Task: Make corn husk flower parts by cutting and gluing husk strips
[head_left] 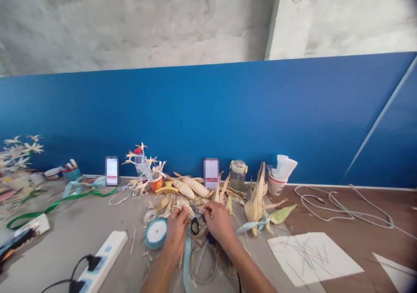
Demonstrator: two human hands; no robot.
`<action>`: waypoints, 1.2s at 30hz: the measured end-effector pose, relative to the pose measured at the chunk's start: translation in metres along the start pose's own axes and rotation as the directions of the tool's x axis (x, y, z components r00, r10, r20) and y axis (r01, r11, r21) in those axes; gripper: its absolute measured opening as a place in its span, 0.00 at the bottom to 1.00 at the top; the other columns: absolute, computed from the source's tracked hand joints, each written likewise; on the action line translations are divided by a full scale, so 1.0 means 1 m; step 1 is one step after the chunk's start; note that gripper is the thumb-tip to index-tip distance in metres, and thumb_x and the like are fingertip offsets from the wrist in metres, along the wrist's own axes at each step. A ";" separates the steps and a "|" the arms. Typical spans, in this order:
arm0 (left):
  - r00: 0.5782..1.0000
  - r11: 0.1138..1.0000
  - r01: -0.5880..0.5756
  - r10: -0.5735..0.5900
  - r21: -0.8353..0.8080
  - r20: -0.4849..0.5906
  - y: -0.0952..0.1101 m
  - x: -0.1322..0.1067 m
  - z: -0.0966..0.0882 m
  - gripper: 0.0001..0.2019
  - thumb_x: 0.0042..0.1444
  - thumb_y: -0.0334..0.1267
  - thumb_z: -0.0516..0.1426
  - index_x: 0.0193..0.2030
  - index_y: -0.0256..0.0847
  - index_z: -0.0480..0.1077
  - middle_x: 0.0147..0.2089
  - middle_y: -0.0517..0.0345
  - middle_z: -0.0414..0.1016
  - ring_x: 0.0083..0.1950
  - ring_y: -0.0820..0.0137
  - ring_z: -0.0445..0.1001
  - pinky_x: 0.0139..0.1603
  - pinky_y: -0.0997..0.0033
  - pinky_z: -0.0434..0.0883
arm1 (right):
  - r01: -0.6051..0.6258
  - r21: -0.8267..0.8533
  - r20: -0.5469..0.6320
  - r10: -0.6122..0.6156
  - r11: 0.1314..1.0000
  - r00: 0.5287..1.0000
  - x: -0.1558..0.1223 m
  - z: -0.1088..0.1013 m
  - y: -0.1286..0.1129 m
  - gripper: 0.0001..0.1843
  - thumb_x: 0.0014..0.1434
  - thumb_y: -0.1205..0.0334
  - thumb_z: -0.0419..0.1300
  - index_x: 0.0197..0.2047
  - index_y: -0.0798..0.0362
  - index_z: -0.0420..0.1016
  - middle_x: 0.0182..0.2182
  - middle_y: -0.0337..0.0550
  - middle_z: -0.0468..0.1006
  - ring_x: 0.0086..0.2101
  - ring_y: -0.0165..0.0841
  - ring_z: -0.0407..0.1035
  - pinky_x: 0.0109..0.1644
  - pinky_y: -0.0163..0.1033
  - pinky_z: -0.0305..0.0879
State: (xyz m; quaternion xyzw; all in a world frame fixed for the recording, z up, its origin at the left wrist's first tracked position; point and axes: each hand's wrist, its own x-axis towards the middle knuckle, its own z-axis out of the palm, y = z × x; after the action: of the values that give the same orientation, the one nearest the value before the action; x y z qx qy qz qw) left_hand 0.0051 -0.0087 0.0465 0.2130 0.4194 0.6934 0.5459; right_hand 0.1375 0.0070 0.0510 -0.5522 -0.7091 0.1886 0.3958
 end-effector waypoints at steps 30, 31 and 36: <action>0.999 0.999 -0.032 0.033 0.034 -0.029 -0.017 0.017 -0.020 0.18 0.33 0.44 0.70 0.21 0.39 0.66 0.20 0.65 0.69 0.22 0.75 0.66 0.26 0.75 0.61 | -0.001 -0.503 0.199 0.118 0.864 0.973 -0.015 0.032 -0.009 0.15 0.54 0.66 0.55 0.44 0.54 0.77 0.42 0.55 0.79 0.48 0.48 0.68 0.51 0.49 0.54; 0.999 0.999 -0.035 0.036 0.031 -0.036 -0.016 0.017 -0.020 0.18 0.33 0.44 0.70 0.21 0.39 0.66 0.19 0.65 0.68 0.22 0.75 0.66 0.25 0.75 0.61 | -0.009 -0.508 0.205 0.131 0.861 0.970 -0.014 0.030 -0.010 0.15 0.54 0.68 0.54 0.43 0.54 0.77 0.41 0.55 0.80 0.47 0.47 0.68 0.51 0.49 0.54; 0.999 1.000 -0.008 0.007 -0.030 -0.054 -0.013 0.014 -0.018 0.19 0.30 0.44 0.71 0.22 0.39 0.67 0.20 0.66 0.69 0.21 0.76 0.66 0.26 0.74 0.63 | -0.062 -0.463 0.235 0.190 0.884 0.953 -0.008 0.016 -0.015 0.16 0.50 0.68 0.56 0.42 0.54 0.77 0.39 0.55 0.80 0.46 0.49 0.70 0.50 0.50 0.56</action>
State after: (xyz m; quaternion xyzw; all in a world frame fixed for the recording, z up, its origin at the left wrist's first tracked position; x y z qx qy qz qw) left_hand -0.0054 -0.0008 0.0241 0.1877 0.4227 0.7070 0.5349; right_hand 0.1163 -0.0027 0.0488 -0.6426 -0.7434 0.1195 0.1419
